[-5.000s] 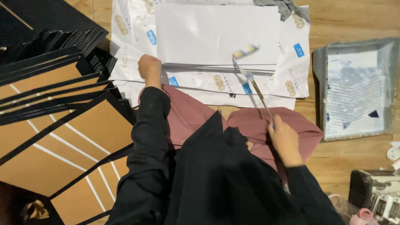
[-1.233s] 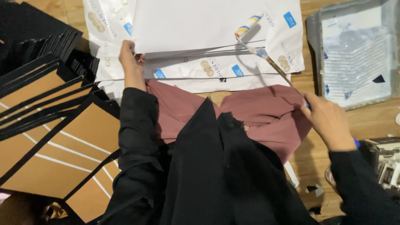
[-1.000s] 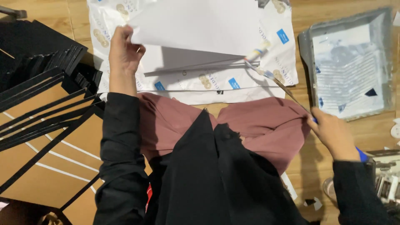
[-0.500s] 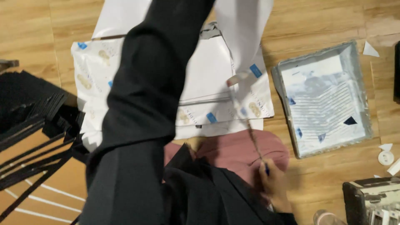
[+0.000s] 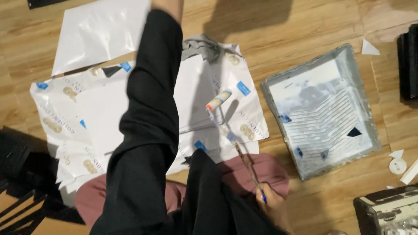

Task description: Applying glue to white paper sheets using a small roller and stacking them in a print shop finishing area.

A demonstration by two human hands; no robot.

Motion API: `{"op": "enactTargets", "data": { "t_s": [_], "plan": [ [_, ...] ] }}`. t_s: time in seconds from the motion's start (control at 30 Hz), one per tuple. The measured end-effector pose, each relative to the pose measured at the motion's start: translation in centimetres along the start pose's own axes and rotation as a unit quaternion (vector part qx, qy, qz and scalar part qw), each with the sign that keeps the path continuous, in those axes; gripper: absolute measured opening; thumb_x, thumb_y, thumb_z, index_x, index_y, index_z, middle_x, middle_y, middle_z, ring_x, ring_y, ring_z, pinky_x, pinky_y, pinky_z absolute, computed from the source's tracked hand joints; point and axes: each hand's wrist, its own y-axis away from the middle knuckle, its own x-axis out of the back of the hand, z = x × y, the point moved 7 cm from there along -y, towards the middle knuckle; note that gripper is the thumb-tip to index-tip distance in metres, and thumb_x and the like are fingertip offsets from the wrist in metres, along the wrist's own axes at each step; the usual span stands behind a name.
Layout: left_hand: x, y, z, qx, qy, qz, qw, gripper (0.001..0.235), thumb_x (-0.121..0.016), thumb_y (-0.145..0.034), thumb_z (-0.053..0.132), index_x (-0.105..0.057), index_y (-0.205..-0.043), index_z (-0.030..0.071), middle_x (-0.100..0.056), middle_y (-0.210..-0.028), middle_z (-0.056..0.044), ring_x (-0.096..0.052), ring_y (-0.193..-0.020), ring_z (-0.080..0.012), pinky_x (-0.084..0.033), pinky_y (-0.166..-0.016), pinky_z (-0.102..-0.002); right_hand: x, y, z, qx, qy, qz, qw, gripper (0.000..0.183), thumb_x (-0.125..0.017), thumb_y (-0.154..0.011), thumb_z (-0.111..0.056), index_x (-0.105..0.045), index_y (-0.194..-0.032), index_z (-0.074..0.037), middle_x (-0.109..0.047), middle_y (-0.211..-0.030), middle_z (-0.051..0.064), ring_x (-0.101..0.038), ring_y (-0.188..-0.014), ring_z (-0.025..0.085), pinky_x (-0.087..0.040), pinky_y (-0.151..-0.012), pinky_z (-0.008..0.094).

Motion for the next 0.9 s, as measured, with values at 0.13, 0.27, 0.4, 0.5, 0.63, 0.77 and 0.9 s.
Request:
{"op": "enactTargets", "data": {
  "t_s": [0.13, 0.27, 0.4, 0.5, 0.63, 0.77, 0.9],
  "plan": [
    [-0.5, -2.6, -7.2, 0.027, 0.007, 0.011, 1.0, 0.032, -0.046, -0.075, 0.005, -0.043, -0.106, -0.004, -0.044, -0.102, -0.018, -0.057, -0.086, -0.0403, -0.056, -0.069, -0.046, -0.3, -0.1, -0.7, 0.045, -0.056, -0.014, 0.997, 0.016, -0.046, -0.082, -0.039, -0.055, -0.088, -0.028, -0.065, -0.078, 0.001, -0.063, -0.07, 0.027, -0.044, -0.058, 0.035],
    [-3.0, -0.9, -14.8, 0.075, -0.076, 0.077, 0.991, 0.023, -0.051, -0.075, -0.005, -0.052, -0.098, -0.006, -0.056, -0.091, -0.02, -0.063, -0.064, -0.0403, -0.057, -0.056, -0.05, -0.5, -0.1, -0.4, -0.128, -0.076, -0.098, 0.984, 0.021, -0.05, -0.075, -0.047, -0.058, -0.092, -0.039, -0.067, -0.085, 0.0, -0.063, -0.09, 0.028, -0.044, -0.068, 0.035],
    [-5.8, 2.4, -18.6, 0.073, -0.17, 0.064, 0.981, 0.018, -0.051, -0.065, -0.008, -0.053, -0.082, -0.012, -0.06, -0.073, -0.024, -0.062, -0.053, -0.0345, -0.055, -0.042, -0.034, 0.2, -0.4, -1.0, -0.18, -0.064, -0.126, 0.973, 0.024, -0.051, -0.074, -0.05, -0.056, -0.096, -0.042, -0.068, -0.085, 0.001, -0.065, -0.088, 0.025, -0.047, -0.071, 0.033],
    [-8.3, 3.6, -17.0, 0.037, -0.377, -0.012, 0.926, 0.009, -0.053, -0.056, -0.005, -0.059, -0.061, -0.009, -0.059, -0.058, -0.02, -0.057, -0.041, -0.0287, -0.05, -0.034, -0.031, -0.5, 0.2, 0.4, -0.248, -0.044, -0.161, 0.954, 0.031, -0.051, -0.072, -0.053, -0.055, -0.102, -0.047, -0.068, -0.086, 0.003, -0.068, -0.086, 0.021, -0.05, -0.075, 0.029],
    [-8.1, 1.4, -12.2, -0.087, -0.504, -0.038, 0.858, 0.009, -0.058, -0.067, 0.007, -0.054, -0.058, 0.008, -0.056, -0.049, -0.004, -0.056, -0.042, -0.0134, -0.052, -0.04, -0.028, 0.5, -0.5, -0.6, -0.168, -0.038, -0.091, 0.981, 0.024, -0.053, -0.071, -0.049, -0.056, -0.094, -0.043, -0.066, -0.08, 0.002, -0.062, -0.084, 0.03, -0.047, -0.067, 0.038],
    [-5.4, 1.3, -10.7, -0.071, -0.587, -0.104, 0.8, 0.029, -0.068, -0.059, -0.006, -0.045, -0.046, 0.006, -0.052, -0.045, -0.012, -0.06, -0.04, -0.0189, -0.048, -0.036, -0.031, 1.1, -0.5, -1.7, -0.07, -0.046, -0.073, 0.994, 0.023, -0.04, -0.079, -0.048, -0.054, -0.088, -0.032, -0.065, -0.078, 0.0, -0.064, -0.074, 0.026, -0.046, -0.062, 0.035],
    [0.3, 1.2, -5.2, -0.142, -0.634, -0.071, 0.757, 0.022, -0.065, -0.06, 0.003, -0.047, -0.05, 0.009, -0.055, -0.051, -0.01, -0.059, -0.047, -0.0225, -0.046, -0.041, -0.035, 0.3, -0.7, -0.3, 0.06, -0.077, 0.037, 0.995, 0.009, -0.048, -0.081, -0.029, -0.056, -0.081, -0.024, -0.055, -0.065, 0.005, -0.055, -0.054, 0.024, -0.043, -0.057, 0.033]
  ]
}}
